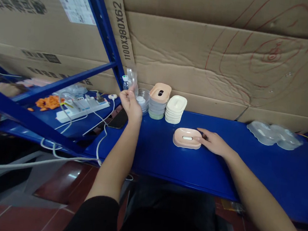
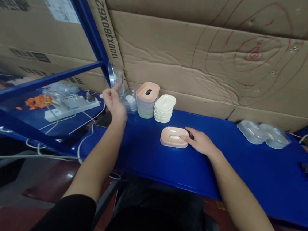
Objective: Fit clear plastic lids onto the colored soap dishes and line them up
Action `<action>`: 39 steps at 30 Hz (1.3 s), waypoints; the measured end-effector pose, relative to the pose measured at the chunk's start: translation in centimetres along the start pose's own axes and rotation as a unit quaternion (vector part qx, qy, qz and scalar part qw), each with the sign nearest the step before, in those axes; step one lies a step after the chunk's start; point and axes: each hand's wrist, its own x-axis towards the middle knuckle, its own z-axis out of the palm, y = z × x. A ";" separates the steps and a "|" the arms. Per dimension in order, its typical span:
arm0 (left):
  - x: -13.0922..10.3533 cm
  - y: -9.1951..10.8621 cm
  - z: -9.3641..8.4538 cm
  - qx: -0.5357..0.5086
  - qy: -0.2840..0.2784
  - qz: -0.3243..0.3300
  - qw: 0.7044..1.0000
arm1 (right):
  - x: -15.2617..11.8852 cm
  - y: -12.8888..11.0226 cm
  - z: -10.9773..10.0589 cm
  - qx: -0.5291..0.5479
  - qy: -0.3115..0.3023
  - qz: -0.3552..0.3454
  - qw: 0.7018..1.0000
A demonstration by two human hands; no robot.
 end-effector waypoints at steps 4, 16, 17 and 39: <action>-1.7 2.7 1.0 -0.163 -0.104 -0.071 0.979 | 0.0 0.2 -0.2 0.022 0.063 -0.007 0.998; -10.7 4.7 3.9 -0.270 -0.471 -0.379 0.749 | -0.6 -1.0 0.0 -0.005 0.142 -0.047 0.989; -11.2 4.6 4.0 -0.266 -0.484 -0.387 0.738 | -0.6 -1.1 0.1 -0.016 0.143 -0.049 0.988; -11.9 3.6 3.1 0.282 -0.608 0.000 0.742 | 0.0 1.3 0.9 -0.001 0.028 -0.060 0.998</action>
